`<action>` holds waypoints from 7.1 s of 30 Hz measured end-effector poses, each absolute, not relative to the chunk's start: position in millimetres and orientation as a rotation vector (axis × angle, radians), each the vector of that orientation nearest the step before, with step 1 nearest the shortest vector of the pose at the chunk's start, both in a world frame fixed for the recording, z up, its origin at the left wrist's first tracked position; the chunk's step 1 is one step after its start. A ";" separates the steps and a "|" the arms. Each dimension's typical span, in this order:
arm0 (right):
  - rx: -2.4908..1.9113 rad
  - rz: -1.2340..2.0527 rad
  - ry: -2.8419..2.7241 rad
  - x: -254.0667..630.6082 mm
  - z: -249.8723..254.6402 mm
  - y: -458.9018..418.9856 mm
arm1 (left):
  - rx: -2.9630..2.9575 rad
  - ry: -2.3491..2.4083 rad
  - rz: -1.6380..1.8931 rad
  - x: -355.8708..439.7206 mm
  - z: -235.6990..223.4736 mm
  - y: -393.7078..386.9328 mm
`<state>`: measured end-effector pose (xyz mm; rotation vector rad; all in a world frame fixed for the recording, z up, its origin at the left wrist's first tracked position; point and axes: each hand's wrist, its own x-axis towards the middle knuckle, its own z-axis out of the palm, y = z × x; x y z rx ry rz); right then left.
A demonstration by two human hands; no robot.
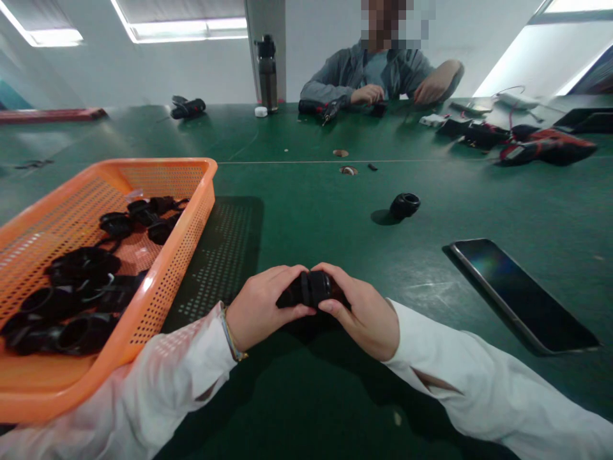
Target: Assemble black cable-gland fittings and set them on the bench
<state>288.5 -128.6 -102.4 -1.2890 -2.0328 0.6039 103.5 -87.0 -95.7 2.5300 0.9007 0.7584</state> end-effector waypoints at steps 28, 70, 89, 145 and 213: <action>-1.117 0.469 -2.022 290.7 -101.2 -126.8 | 2.071 0.924 0.727 109.6 -88.6 -82.4; -1.171 -0.193 -2.099 284.8 -105.6 -117.8 | 1.846 1.247 1.000 154.6 -93.4 -75.2; -1.276 0.182 -1.956 279.4 -103.5 -126.6 | 2.056 1.358 0.940 151.9 -89.8 -80.6; -1.227 0.492 -1.926 287.4 -102.6 -112.6 | 2.091 1.337 0.951 149.0 -90.7 -75.0; -1.198 0.300 -2.066 310.5 -106.9 -105.7 | 1.338 0.864 0.789 137.8 -94.0 -68.3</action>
